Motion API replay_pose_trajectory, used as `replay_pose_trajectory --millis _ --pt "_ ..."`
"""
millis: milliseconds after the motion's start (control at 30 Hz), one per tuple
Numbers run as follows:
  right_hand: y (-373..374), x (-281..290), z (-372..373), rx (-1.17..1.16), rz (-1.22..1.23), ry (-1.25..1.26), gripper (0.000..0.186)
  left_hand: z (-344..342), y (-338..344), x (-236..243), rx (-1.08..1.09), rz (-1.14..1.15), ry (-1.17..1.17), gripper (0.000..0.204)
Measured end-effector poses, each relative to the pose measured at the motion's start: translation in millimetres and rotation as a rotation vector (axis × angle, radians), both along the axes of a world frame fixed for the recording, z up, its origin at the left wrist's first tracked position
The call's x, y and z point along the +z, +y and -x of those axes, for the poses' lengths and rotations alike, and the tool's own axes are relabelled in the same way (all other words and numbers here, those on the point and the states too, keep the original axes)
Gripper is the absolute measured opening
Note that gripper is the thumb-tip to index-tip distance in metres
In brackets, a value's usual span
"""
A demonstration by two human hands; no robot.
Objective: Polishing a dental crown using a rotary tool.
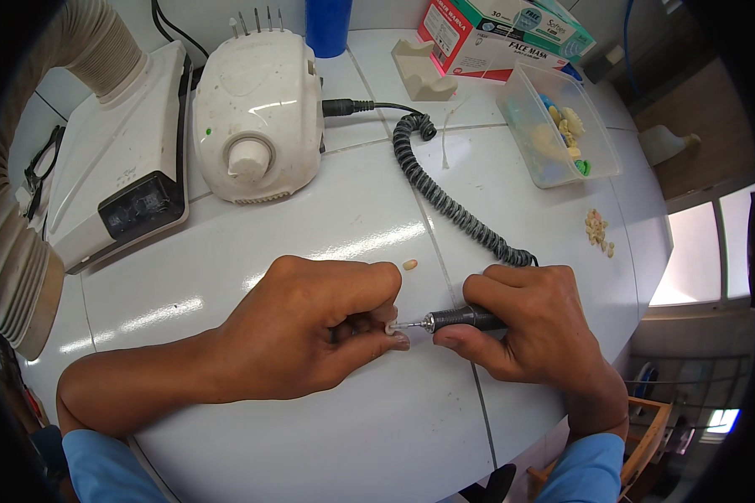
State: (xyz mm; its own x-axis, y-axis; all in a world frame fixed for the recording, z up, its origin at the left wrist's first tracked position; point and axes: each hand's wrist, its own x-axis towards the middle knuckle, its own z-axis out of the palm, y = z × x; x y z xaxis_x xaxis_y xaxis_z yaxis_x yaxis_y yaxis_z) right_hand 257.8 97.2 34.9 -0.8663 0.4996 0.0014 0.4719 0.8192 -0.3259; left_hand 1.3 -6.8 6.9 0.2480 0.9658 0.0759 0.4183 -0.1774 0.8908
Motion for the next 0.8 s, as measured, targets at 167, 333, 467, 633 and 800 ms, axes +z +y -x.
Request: replay_pose_trajectory --millis 167,333,467,633,800 --pt "1.7 2.8 0.8 0.014 0.006 -0.012 0.053 2.0 -0.9 2.0 -0.007 -0.014 0.017 0.027" --pt "6.5 5.1 -3.3 0.046 0.057 0.034 0.054 2.0 -0.8 -6.0 -0.017 -0.044 -0.001 0.025" --pt "8.5 7.1 -5.2 0.025 0.098 0.041 0.055 -1.0 -1.2 -5.0 0.01 0.04 -0.102 0.025" --pt "8.1 4.9 -6.6 0.005 0.09 0.036 0.058 -4.5 -0.6 -3.6 0.044 0.051 -0.095 0.025" --pt "3.5 -0.2 -5.0 -0.055 0.063 0.063 0.058 -3.6 -0.5 -4.7 0.071 0.032 -0.069 0.029"
